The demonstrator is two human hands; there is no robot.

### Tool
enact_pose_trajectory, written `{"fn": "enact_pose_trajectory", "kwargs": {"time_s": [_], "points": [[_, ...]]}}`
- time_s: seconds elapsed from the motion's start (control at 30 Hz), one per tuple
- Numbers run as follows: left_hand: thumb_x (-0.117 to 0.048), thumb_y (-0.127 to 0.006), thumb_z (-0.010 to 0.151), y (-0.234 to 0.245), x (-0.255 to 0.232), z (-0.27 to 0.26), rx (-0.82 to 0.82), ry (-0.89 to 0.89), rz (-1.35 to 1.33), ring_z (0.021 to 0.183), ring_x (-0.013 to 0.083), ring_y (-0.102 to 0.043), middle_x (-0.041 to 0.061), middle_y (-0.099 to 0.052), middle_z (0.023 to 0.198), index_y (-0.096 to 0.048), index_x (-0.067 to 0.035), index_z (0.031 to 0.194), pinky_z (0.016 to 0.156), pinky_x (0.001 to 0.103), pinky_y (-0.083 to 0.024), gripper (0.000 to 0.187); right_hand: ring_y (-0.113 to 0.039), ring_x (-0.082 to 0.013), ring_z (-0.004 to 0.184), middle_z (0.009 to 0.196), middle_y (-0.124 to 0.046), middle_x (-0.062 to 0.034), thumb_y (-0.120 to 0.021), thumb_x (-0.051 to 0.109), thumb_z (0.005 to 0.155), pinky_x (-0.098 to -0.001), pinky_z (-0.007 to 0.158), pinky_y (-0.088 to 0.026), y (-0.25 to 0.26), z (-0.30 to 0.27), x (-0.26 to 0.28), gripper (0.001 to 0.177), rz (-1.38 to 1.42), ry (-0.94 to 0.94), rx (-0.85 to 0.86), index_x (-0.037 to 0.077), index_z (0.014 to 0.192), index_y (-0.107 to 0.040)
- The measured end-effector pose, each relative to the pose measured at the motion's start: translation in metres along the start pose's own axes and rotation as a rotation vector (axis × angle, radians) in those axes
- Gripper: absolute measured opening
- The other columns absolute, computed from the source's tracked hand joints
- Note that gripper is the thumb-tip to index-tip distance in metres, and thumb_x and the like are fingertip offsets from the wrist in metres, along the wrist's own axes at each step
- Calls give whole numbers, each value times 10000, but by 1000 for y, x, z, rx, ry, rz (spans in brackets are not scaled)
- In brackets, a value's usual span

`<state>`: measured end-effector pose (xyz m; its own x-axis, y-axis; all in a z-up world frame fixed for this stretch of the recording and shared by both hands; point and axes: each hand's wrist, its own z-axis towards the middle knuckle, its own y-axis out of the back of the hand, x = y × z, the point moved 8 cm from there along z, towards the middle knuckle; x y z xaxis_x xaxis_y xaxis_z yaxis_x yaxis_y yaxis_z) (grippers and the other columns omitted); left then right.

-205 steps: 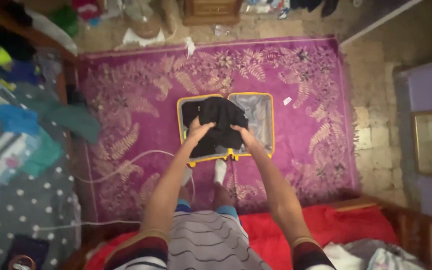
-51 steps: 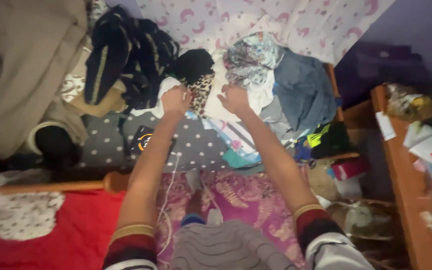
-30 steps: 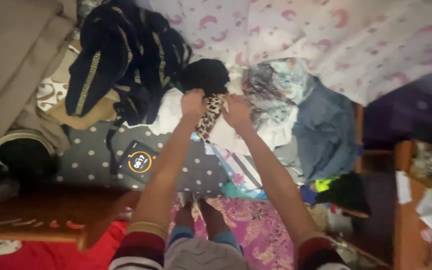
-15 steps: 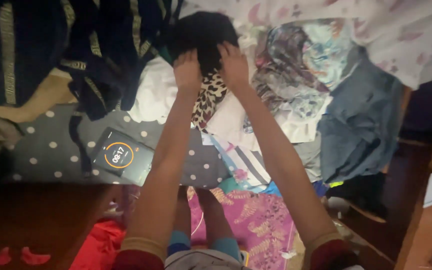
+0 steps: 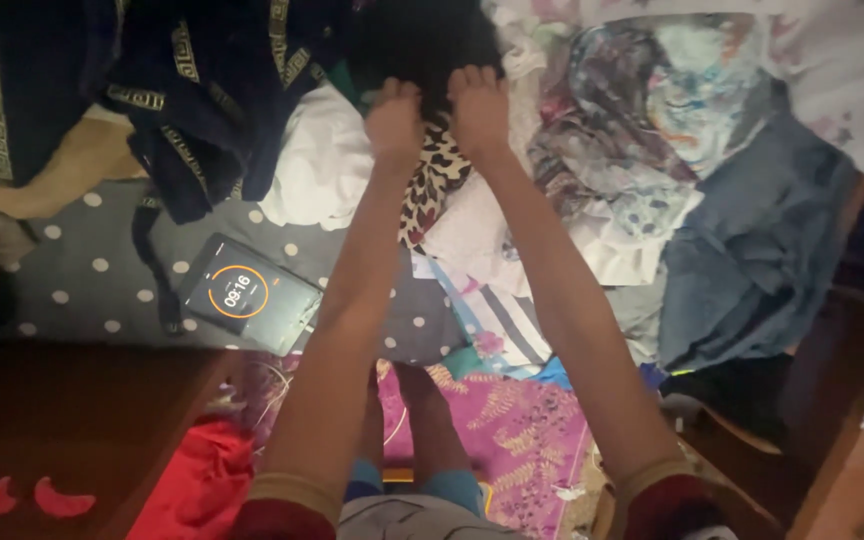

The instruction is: Fold various articles of clothing on a bed and pack them into a yellow suitcase.

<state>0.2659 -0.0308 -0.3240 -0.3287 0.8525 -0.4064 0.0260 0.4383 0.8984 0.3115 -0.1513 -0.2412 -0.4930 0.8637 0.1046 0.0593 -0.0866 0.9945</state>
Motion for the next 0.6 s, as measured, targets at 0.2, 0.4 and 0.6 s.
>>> {"fn": "enact_pose_trajectory", "kwargs": {"time_s": [0.2,0.4,0.6], "points": [[-149,-719,957,127,-27,-47,-363,-114,-108,1049,316,-619,91,-591,1112,-650,-141,1059,907,449,-524,123,-569,-347,1030,993,-638,-119,-724,195,798,-509,875,-417,79,-25,32,276,164,61,-38,85,1006,-580],[-146,-672,942,212,-55,-116,-435,-216,-200,1100,310,-589,77,-593,1181,-651,-117,1059,892,474,-496,123,-614,-381,1000,971,-647,-137,-634,118,1022,-554,980,-447,139,-76,46,102,349,155,-267,75,1076,-559],[-178,-619,1013,267,-68,-181,-469,-211,-234,958,335,-646,122,-691,979,-625,-81,1132,868,489,-477,154,-585,-439,924,952,-611,-222,-596,85,966,-527,819,-454,246,-130,83,124,481,336,-402,30,1063,-540]]}}
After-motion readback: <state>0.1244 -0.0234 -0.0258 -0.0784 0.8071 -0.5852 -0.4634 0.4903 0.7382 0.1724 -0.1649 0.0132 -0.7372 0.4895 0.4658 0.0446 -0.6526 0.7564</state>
